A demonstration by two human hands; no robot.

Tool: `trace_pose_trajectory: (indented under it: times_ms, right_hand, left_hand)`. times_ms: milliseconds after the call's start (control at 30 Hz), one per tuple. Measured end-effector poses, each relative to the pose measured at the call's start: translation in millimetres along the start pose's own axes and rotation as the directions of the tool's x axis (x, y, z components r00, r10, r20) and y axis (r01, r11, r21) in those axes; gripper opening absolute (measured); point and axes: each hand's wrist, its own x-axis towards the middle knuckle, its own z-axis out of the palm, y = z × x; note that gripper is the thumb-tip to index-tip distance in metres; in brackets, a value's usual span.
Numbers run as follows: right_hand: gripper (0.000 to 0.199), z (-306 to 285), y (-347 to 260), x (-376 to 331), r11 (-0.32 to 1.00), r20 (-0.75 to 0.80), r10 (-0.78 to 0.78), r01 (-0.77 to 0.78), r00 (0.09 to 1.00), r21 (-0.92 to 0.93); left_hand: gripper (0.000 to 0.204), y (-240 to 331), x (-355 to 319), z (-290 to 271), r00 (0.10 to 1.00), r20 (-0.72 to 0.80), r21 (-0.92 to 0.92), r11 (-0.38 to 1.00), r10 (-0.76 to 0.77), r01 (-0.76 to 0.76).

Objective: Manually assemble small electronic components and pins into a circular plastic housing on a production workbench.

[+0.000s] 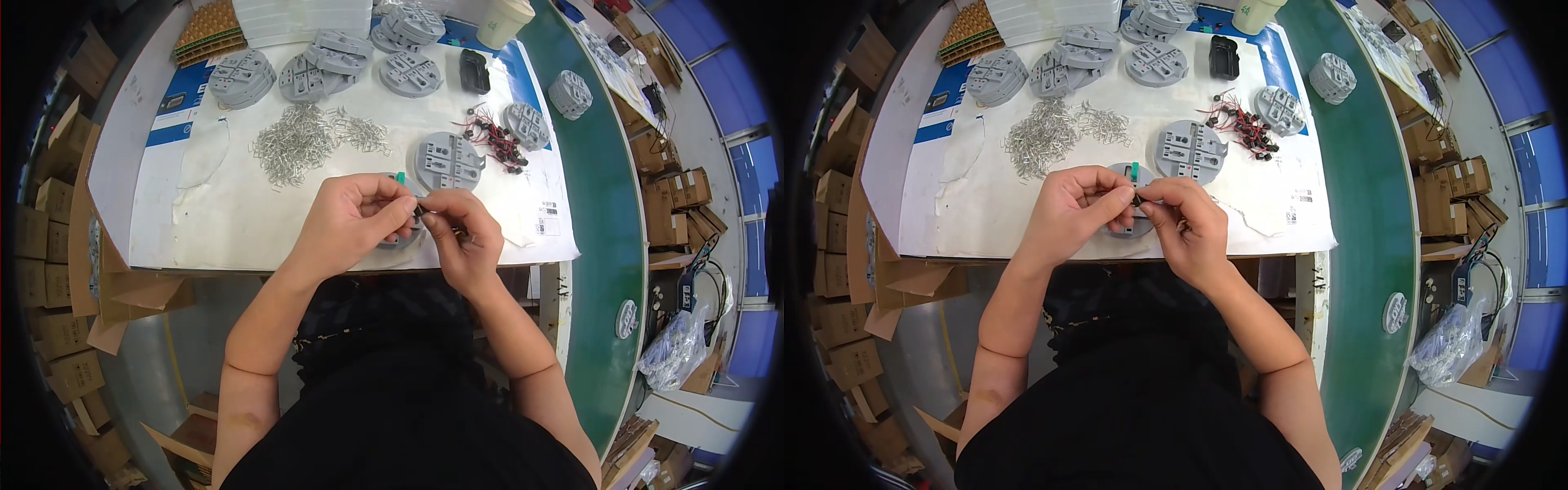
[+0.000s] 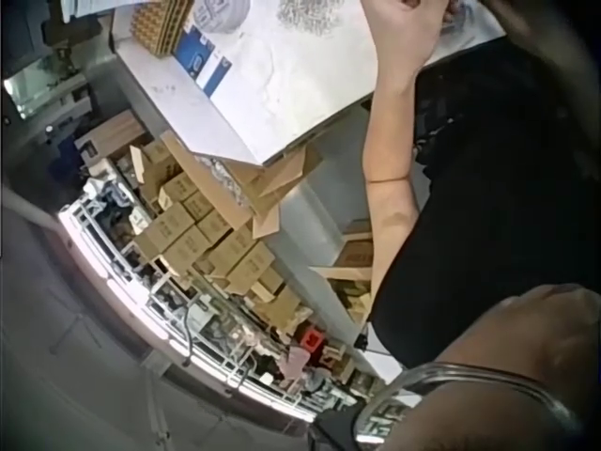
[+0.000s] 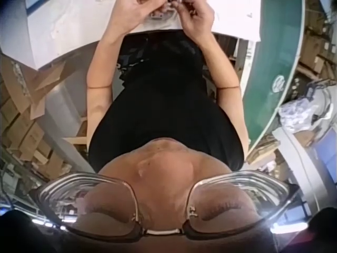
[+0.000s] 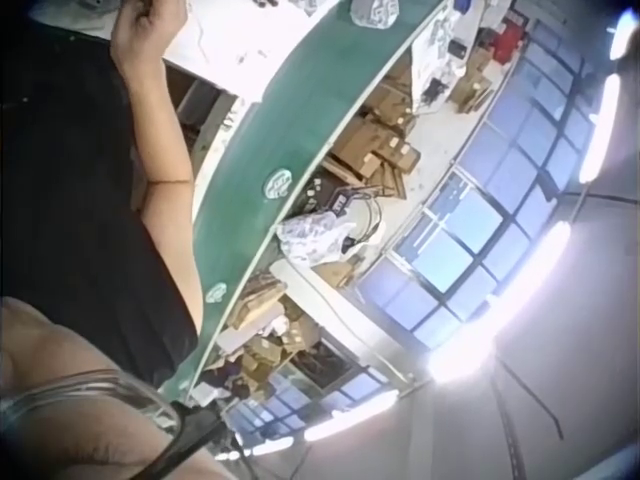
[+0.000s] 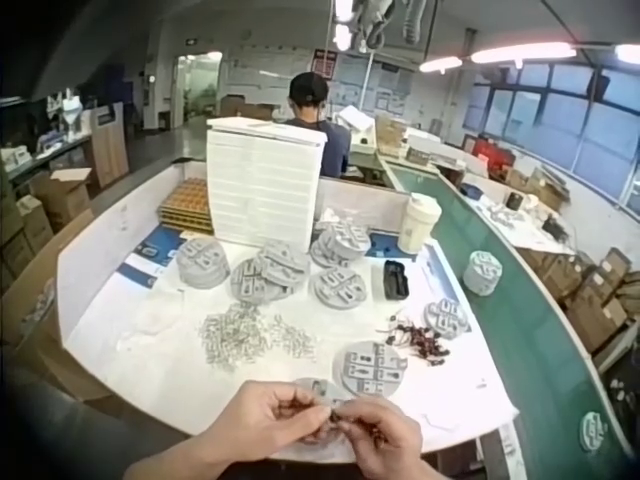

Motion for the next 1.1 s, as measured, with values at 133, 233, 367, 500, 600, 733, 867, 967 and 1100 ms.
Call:
trace_pose_trajectory:
  times_ms: [133, 233, 367, 500, 600, 733, 867, 967, 1100]
  right_hand:
    - [0.025, 1, 2, -3, 0.998, 0.008, 0.012, -0.012, 1.0, 0.068]
    - [0.021, 0, -1, -6, 0.987, 0.022, 0.118, -0.12, 0.993, 0.11]
    - [0.02, -2, 1, -1, 0.996, -0.041, -0.057, 0.06, 0.997, 0.061]
    - [0.023, -18, -5, 7, 0.998, 0.164, 0.008, 0.003, 0.986, -0.069]
    - [0.028, -20, 3, 11, 0.982, 0.234, 0.035, 0.01, 0.972, -0.187]
    - [0.028, -19, 0, 13, 0.883, 0.297, 0.052, 0.095, 0.953, -0.459]
    - [0.025, -12, -8, 14, 0.79, 0.32, 0.083, 0.133, 0.944, -0.598]
    - [0.018, -10, -16, 19, 0.725, 0.391, 0.123, 0.187, 0.912, -0.663]
    - [0.009, -22, -10, 27, 0.808, 0.423, 0.038, 0.221, 0.905, -0.546]
  left_hand:
    - [0.02, -4, -3, 1, 1.0, 0.011, -0.026, 1.0, -0.004, 0.004]
    - [0.019, -6, -7, 2, 1.0, 0.002, -0.017, 1.0, 0.008, -0.008]
    - [0.02, -8, -7, -1, 1.0, 0.016, 0.044, 0.999, 0.007, -0.008]
    - [0.021, -9, 0, -17, 0.997, 0.026, 0.2, 0.978, -0.066, 0.059]
    - [0.017, -15, 5, -19, 0.995, -0.016, 0.41, 0.907, -0.101, 0.099]
    - [0.012, -34, 9, -10, 0.879, 0.052, 0.887, 0.382, 0.473, -0.258]
    - [0.011, -45, 9, -8, 0.887, 0.025, 0.882, 0.408, 0.461, -0.237]
    - [0.014, -56, 12, -9, 0.865, -0.053, 0.844, 0.485, 0.499, -0.229]
    - [0.016, -62, 12, -9, 0.856, -0.047, 0.858, 0.46, 0.514, -0.229]
